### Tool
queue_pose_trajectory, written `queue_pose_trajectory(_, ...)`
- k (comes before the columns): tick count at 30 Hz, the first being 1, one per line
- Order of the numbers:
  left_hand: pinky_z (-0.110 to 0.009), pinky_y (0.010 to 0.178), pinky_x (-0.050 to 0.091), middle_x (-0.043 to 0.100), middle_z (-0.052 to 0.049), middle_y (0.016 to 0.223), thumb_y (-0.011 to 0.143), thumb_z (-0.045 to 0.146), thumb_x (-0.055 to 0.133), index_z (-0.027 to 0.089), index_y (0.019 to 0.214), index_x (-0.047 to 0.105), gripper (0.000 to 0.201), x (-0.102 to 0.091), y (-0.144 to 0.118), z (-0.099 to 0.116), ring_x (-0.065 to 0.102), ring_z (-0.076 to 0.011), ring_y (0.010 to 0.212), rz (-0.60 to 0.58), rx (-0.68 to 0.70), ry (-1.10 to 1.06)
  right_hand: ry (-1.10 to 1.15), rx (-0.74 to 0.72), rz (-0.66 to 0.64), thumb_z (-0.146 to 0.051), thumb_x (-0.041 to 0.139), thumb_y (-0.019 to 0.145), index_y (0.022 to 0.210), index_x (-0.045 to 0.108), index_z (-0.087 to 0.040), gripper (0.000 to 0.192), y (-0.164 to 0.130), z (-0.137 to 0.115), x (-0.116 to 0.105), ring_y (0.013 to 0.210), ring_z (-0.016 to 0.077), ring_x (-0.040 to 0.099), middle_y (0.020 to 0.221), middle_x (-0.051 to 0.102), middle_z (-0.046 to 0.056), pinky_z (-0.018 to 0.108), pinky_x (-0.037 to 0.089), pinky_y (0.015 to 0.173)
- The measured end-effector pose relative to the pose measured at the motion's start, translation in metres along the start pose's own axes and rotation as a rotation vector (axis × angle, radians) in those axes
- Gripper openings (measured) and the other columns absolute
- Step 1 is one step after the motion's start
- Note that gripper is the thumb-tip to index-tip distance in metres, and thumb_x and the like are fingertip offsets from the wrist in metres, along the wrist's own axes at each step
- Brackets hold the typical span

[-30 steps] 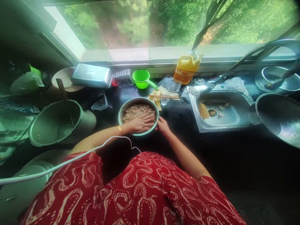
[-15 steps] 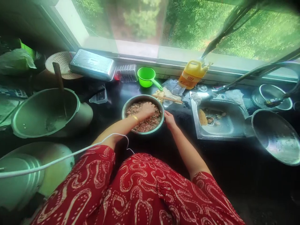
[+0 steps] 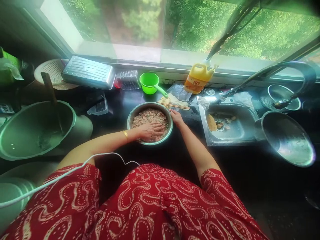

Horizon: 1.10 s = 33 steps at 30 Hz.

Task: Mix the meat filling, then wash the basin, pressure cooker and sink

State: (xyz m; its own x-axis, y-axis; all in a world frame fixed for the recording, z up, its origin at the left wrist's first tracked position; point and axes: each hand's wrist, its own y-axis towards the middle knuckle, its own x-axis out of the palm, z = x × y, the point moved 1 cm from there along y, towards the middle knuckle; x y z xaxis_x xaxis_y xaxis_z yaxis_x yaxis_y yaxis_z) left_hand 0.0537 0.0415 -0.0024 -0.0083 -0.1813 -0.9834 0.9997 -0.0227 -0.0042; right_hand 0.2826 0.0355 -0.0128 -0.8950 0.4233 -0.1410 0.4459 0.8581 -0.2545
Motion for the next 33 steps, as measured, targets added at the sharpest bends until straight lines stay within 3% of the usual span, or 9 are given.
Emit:
queue_pose_trajectory(5, -0.044, 0.107, 0.032, 0.053, -0.018, 0.137, 0.095, 0.036, 0.04, 0.012, 0.133, 0.054, 0.047, -0.016, 0.013, -0.039, 0.046, -0.0302, 0.129, 0.142, -0.59, 0.104, 0.131, 0.135, 0.22, -0.029, 0.045, 0.088, 0.118, 0.061, -0.015, 0.037, -0.058, 0.011, -0.008, 0.044, 0.0063, 0.045, 0.059, 0.054, -0.006, 0.017, 0.039, 0.045)
queue_pose_trajectory(7, -0.045, 0.098, 0.039, 0.06, -0.024, 0.122, 0.096, 0.036, 0.036, 0.004, 0.124, 0.058, 0.048, -0.015, 0.035, -0.053, 0.055, -0.0329, 0.116, 0.168, -0.847, 0.081, 0.15, 0.183, 0.237, -0.032, 0.045, 0.089, 0.125, 0.058, -0.016, 0.041, -0.096, 0.023, -0.003, 0.042, 0.0064, 0.045, 0.061, 0.054, -0.005, 0.017, 0.038, 0.04)
queue_pose_trajectory(9, -0.046, 0.087, 0.044, 0.063, -0.026, 0.11, 0.096, 0.033, 0.035, -0.001, 0.114, 0.061, 0.046, -0.011, 0.063, -0.057, 0.06, -0.0343, 0.103, 0.153, -0.952, 0.032, 0.161, 0.244, 0.181, -0.033, 0.045, 0.089, 0.135, 0.051, -0.018, 0.049, -0.128, 0.034, 0.009, 0.041, 0.0078, 0.049, 0.061, 0.055, -0.005, 0.018, 0.039, 0.039)
queue_pose_trajectory(11, -0.047, 0.082, 0.045, 0.063, -0.028, 0.106, 0.095, 0.026, 0.035, -0.003, 0.106, 0.063, 0.041, -0.002, 0.088, -0.049, 0.061, -0.0353, 0.099, 0.113, -0.883, 0.021, 0.178, 0.259, 0.15, -0.033, 0.045, 0.089, 0.141, 0.046, -0.021, 0.053, -0.146, 0.039, 0.023, 0.041, 0.0081, 0.049, 0.06, 0.055, -0.005, 0.018, 0.041, 0.039)
queue_pose_trajectory(15, -0.055, 0.097, 0.038, 0.062, -0.03, 0.113, 0.089, 0.017, 0.042, -0.003, 0.107, 0.065, 0.035, 0.022, 0.103, -0.014, 0.057, -0.036, 0.11, 0.053, -0.505, 0.113, 0.156, 0.161, 0.179, -0.032, 0.048, 0.086, 0.138, 0.051, -0.021, 0.053, -0.143, 0.036, 0.032, 0.038, 0.007, 0.044, 0.056, 0.051, -0.007, 0.019, 0.041, 0.038)
queue_pose_trajectory(19, -0.048, 0.112, 0.03, 0.058, -0.023, 0.131, 0.092, 0.023, 0.043, 0.002, 0.124, 0.06, 0.041, 0.033, 0.068, 0.005, 0.049, -0.029, 0.127, 0.078, -0.146, 0.097, 0.102, 0.109, 0.151, -0.033, 0.05, 0.083, 0.132, 0.058, -0.017, 0.052, -0.116, 0.031, 0.015, 0.036, 0.0069, 0.038, 0.048, 0.046, -0.009, 0.019, 0.035, 0.035)
queue_pose_trajectory(24, -0.035, 0.117, 0.025, 0.049, -0.006, 0.146, 0.095, 0.029, 0.041, 0.023, 0.137, 0.054, 0.044, 0.012, 0.006, -0.004, 0.037, -0.0166, 0.14, -0.02, 0.141, -0.046, -0.013, 0.047, 0.003, -0.034, 0.057, 0.081, 0.12, 0.067, -0.017, 0.044, -0.069, 0.014, 0.005, 0.037, 0.006, 0.034, 0.044, 0.045, -0.009, 0.018, 0.034, 0.039)
queue_pose_trajectory(29, -0.037, 0.119, 0.019, 0.042, -0.002, 0.151, 0.093, 0.037, 0.048, 0.034, 0.138, 0.053, 0.046, -0.015, -0.032, -0.026, 0.031, -0.0192, 0.143, -0.143, 0.088, -0.116, 0.028, 0.109, -0.01, -0.031, 0.059, 0.083, 0.113, 0.069, -0.015, 0.035, -0.037, -0.004, 0.01, 0.045, 0.0063, 0.044, 0.058, 0.059, -0.005, 0.021, 0.044, 0.051)
queue_pose_trajectory(33, -0.047, 0.119, 0.014, 0.028, -0.008, 0.158, 0.095, 0.04, 0.042, 0.025, 0.149, 0.039, 0.056, -0.016, -0.027, -0.05, 0.02, -0.0265, 0.147, -0.04, -0.326, -0.028, 0.145, 0.169, 0.181, -0.038, 0.05, 0.09, 0.124, 0.06, -0.015, 0.042, -0.076, 0.013, 0.011, 0.04, 0.0073, 0.043, 0.053, 0.052, -0.006, 0.019, 0.041, 0.043)
